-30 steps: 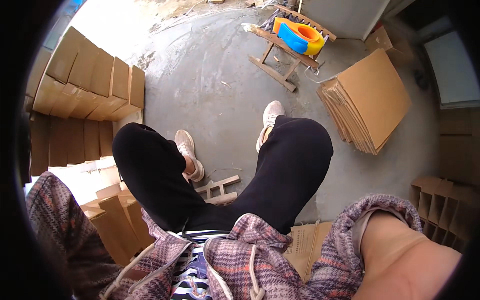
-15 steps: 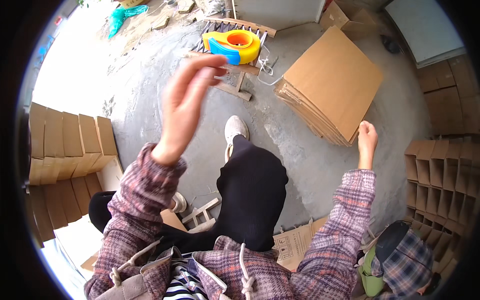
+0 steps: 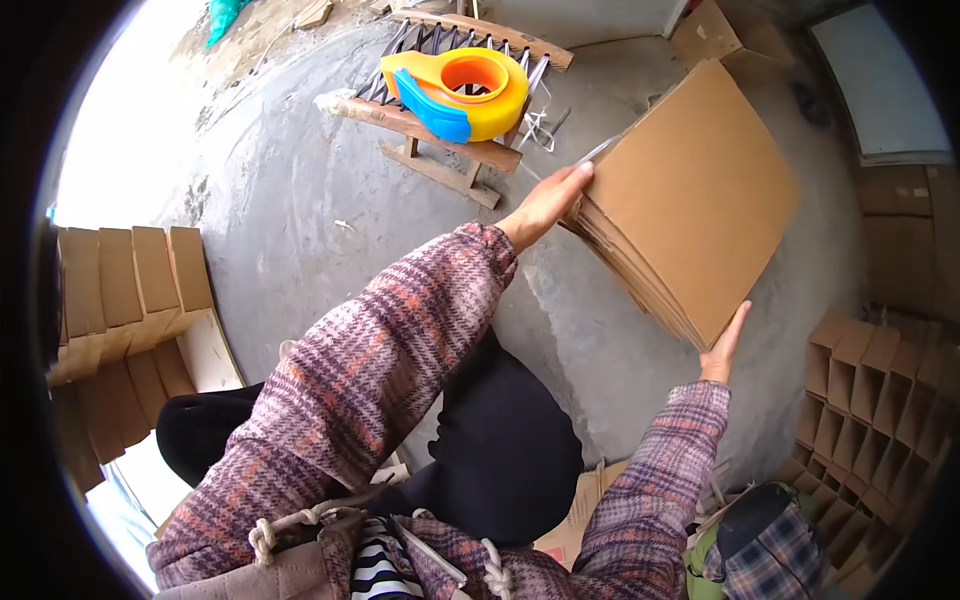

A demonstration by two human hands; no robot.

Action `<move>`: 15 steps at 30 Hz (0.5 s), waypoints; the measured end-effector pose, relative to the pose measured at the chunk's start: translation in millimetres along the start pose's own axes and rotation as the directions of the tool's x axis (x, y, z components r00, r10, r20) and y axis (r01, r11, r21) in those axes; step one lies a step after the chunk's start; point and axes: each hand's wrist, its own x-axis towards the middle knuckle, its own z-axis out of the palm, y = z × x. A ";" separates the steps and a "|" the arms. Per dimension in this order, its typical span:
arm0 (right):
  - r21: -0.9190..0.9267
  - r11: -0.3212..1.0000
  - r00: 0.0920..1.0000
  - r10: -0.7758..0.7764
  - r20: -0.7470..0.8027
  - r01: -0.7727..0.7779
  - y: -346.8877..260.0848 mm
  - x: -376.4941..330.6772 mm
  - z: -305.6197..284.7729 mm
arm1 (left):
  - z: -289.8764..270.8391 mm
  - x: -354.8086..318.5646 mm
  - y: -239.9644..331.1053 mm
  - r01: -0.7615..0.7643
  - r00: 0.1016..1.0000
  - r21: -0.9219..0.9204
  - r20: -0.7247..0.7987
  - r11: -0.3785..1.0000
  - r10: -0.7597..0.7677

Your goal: Assembling flat cardboard boxes and sealing the bottom flaps using a tape dispenser.

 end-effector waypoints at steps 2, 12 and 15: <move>0.267 0.962 0.987 0.091 -0.134 -0.052 25.4 17.2 -21.2 | -13.1 7.7 -10.3 -0.027 0.998 -0.249 -0.055 0.968 0.014; 0.509 0.834 0.959 0.279 -0.050 -0.216 149.6 107.8 -33.2 | -16.1 93.7 -156.2 -0.092 0.995 -0.480 -0.075 0.872 0.063; 0.477 0.857 0.962 0.262 -0.077 -0.195 142.8 112.8 -17.2 | -14.5 122.6 -179.6 -0.209 0.968 -0.538 0.003 0.816 0.251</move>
